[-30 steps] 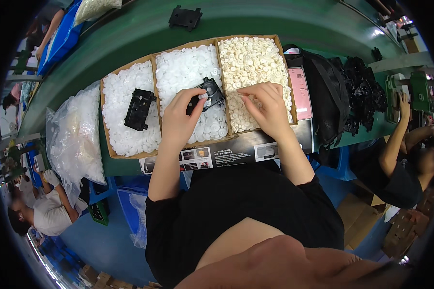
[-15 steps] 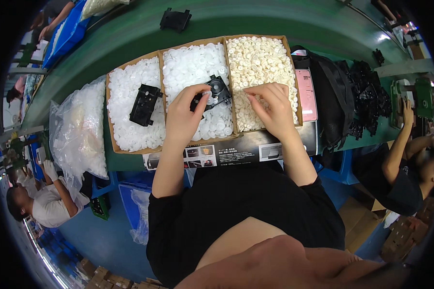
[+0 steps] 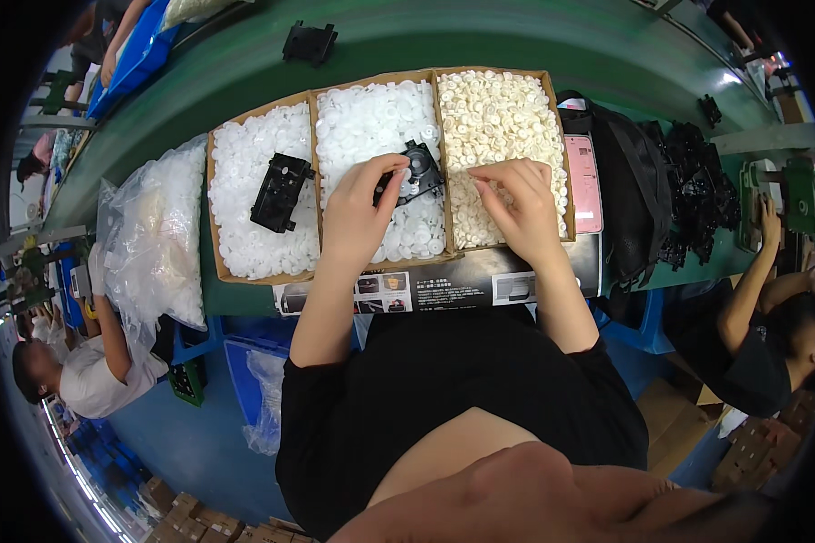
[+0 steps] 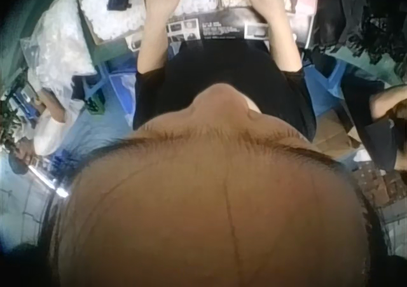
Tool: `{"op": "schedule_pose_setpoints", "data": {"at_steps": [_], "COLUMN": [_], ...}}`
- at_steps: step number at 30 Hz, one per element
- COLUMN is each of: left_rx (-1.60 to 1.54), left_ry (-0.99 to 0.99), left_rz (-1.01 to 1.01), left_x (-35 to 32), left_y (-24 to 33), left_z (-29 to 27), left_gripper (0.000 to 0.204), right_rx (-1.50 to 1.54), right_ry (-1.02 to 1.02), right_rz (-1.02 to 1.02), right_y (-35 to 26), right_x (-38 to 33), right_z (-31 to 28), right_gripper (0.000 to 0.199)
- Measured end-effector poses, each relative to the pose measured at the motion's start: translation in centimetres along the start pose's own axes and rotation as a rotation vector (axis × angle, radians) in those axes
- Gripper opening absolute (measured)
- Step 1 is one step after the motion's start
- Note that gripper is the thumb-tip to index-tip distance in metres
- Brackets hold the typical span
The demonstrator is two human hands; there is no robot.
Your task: The person assembles mechanical components by picking up plastic gears from boxes and inserting them into black plastic bases by hand, then places the assembled units onto the conveyor belt.
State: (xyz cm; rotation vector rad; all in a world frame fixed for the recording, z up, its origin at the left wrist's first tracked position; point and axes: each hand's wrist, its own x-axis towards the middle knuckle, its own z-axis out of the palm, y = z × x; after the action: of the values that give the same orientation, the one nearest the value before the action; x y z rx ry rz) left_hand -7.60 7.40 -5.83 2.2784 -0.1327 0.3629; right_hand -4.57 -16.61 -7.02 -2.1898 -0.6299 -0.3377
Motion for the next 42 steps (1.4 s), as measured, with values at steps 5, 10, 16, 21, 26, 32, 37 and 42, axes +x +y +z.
{"op": "schedule_pose_setpoints", "data": {"at_steps": [5, 10, 16, 21, 26, 32, 37, 42], "left_rx": [0.220, 0.168, -0.068, -0.098, -0.117, 0.035, 0.372, 1.094], "left_ry": [0.004, -0.031, 0.005, 0.104, 0.020, -0.396, -0.142, 0.127], "left_rz": [0.216, 0.267, 0.160, 0.215, 0.241, -0.067, 0.318, -0.043], "left_x": [-0.2, -1.0, -1.7, -1.4, -0.4, 6.8, 20.1, 25.9], "left_y": [0.2, -0.1, 0.5, 1.4, 1.4, -0.2, -12.1, -28.6], "left_z": [-0.4, -0.6, -0.9, -0.5, -1.8, -5.9, -8.8, -10.0], "left_gripper": [0.024, 0.027, 0.038, 0.050, 0.061, 0.057, 0.058, 0.064], "right_rx": [-0.018, -0.033, 0.107, 0.380, 0.467, 0.352, 0.152, -0.110], "right_ry": [0.002, -0.002, -0.042, -0.173, -0.191, -0.198, -0.184, -0.350], "right_rz": [-0.008, -0.017, -0.052, 0.101, 0.147, 0.216, -0.013, -0.092], "right_y": [0.2, 0.0, -1.1, -3.7, -3.6, -3.1, -2.4, -3.7], "right_x": [0.1, 0.5, 1.4, 2.0, 2.4, 2.8, 3.4, 4.5], "right_z": [-0.2, -0.5, 0.7, 2.9, 3.6, 3.3, 3.1, 1.8], "right_gripper": [0.015, 0.016, 0.016, 0.016, 0.017, 0.016, 0.014, 0.016]}}
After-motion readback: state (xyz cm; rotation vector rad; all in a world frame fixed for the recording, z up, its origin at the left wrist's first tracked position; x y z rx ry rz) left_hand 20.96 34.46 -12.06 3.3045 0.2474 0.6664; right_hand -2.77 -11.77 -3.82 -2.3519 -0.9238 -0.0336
